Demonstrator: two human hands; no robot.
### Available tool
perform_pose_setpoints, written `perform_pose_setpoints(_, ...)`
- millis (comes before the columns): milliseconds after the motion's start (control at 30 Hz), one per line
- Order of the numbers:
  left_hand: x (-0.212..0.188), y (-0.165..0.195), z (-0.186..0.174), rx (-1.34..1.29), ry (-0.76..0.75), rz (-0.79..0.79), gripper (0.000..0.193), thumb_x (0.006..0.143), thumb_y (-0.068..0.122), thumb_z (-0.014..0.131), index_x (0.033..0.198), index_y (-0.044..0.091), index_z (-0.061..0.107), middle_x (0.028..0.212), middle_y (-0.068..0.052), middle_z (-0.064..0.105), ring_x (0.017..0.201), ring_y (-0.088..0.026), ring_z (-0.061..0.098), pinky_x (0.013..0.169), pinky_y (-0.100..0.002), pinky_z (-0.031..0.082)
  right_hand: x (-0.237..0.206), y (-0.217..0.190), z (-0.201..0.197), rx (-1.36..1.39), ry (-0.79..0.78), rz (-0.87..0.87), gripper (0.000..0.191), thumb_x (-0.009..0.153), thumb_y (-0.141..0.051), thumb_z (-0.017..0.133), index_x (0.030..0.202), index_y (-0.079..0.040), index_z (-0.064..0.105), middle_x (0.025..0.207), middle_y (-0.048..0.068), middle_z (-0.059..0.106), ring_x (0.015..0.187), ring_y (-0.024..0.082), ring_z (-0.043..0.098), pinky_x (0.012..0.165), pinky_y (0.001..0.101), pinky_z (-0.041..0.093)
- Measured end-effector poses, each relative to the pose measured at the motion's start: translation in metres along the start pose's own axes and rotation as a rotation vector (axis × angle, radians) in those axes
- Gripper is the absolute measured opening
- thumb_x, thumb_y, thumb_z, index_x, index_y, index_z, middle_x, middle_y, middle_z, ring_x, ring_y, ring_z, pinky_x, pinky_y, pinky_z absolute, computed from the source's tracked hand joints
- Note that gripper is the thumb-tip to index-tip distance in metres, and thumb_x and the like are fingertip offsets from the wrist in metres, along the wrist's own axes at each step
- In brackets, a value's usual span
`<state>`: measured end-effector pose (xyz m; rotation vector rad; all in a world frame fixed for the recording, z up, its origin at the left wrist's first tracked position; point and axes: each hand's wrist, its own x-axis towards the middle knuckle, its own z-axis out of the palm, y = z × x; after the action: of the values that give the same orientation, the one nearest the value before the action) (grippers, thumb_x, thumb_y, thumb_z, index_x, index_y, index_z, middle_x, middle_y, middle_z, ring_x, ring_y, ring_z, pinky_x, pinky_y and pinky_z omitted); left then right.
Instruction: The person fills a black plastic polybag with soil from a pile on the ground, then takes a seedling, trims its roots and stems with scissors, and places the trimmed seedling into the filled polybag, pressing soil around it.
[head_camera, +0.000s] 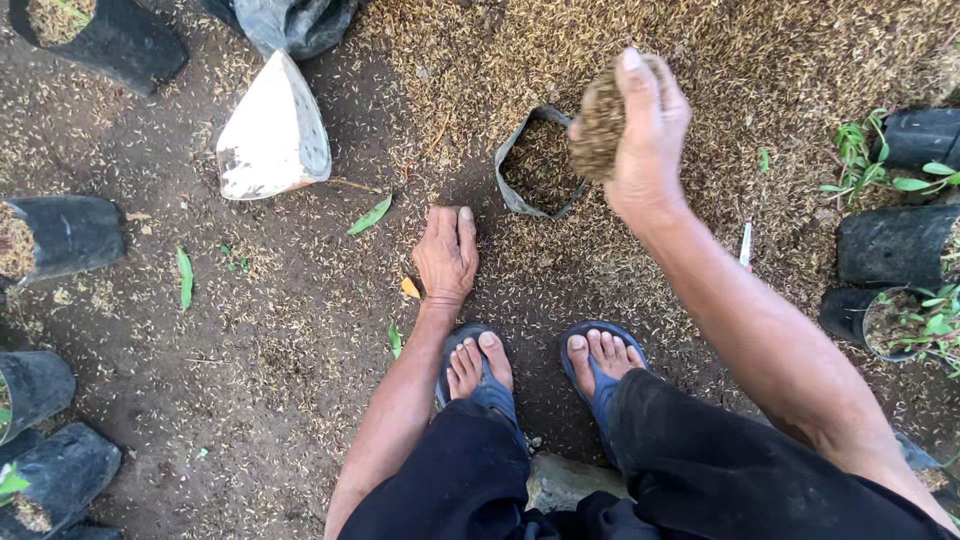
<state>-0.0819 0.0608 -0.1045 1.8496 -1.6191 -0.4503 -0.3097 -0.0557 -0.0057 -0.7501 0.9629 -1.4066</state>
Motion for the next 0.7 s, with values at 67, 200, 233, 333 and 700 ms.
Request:
perform_pose_setpoints(67, 0.001, 0.001, -0.001, 0.006, 0.002, 0.008, 0.021, 0.108, 0.026, 0.054, 0.097, 0.008, 0.059, 0.093, -0.013, 0.060, 0.076, -0.036, 0.066, 0.063, -0.048, 0.051, 0.000, 0.013, 0.012, -0.013, -0.081, -0.057, 0.025, 0.109, -0.033, 0.058, 0.101, -0.009, 0.058, 0.090, 0.009, 0.070, 0.075, 0.018, 0.071, 0.069, 0.0371, 0.063)
perform_pose_setpoints(200, 0.001, 0.000, -0.002, -0.022, 0.013, 0.061, 0.019, 0.108, 0.025, 0.054, 0.099, 0.008, 0.059, 0.094, -0.012, 0.060, 0.076, -0.034, 0.065, 0.064, -0.046, 0.052, -0.004, 0.031, 0.014, -0.028, -0.155, -0.115, 0.037, 0.111, -0.041, 0.043, 0.099, -0.010, 0.059, 0.102, 0.008, 0.073, 0.096, 0.019, 0.073, 0.094, 0.0415, 0.063)
perform_pose_setpoints(233, 0.001, -0.001, -0.002, -0.022, 0.005, 0.060, 0.019, 0.107, 0.025, 0.054, 0.099, 0.009, 0.059, 0.094, -0.011, 0.060, 0.075, -0.033, 0.066, 0.063, -0.045, 0.052, -0.005, 0.034, 0.012, -0.115, -0.174, -0.192, 0.042, 0.113, -0.044, 0.040, 0.100, -0.009, 0.060, 0.102, 0.009, 0.072, 0.096, 0.019, 0.071, 0.097, 0.0422, 0.060)
perform_pose_setpoints(333, 0.001, 0.000, -0.001, -0.012, -0.012, 0.052, 0.019, 0.108, 0.025, 0.055, 0.098, 0.009, 0.058, 0.093, -0.010, 0.059, 0.073, -0.031, 0.065, 0.062, -0.044, 0.052, -0.006, 0.035, 0.010, -0.281, -0.212, -0.306, 0.053, 0.119, -0.047, 0.034, 0.099, -0.006, 0.060, 0.098, 0.009, 0.070, 0.094, 0.019, 0.067, 0.097, 0.0415, 0.054)
perform_pose_setpoints(700, 0.003, 0.000, -0.001, 0.012, 0.012, 0.104, 0.015, 0.108, 0.023, 0.054, 0.101, 0.009, 0.058, 0.094, -0.010, 0.057, 0.076, -0.032, 0.064, 0.063, -0.044, 0.052, 0.001, 0.015, 0.012, -0.354, -0.259, -0.126, 0.010, 0.118, -0.021, 0.042, 0.119, -0.012, 0.045, 0.090, -0.003, 0.045, 0.069, 0.004, 0.038, 0.056, 0.0177, 0.034)
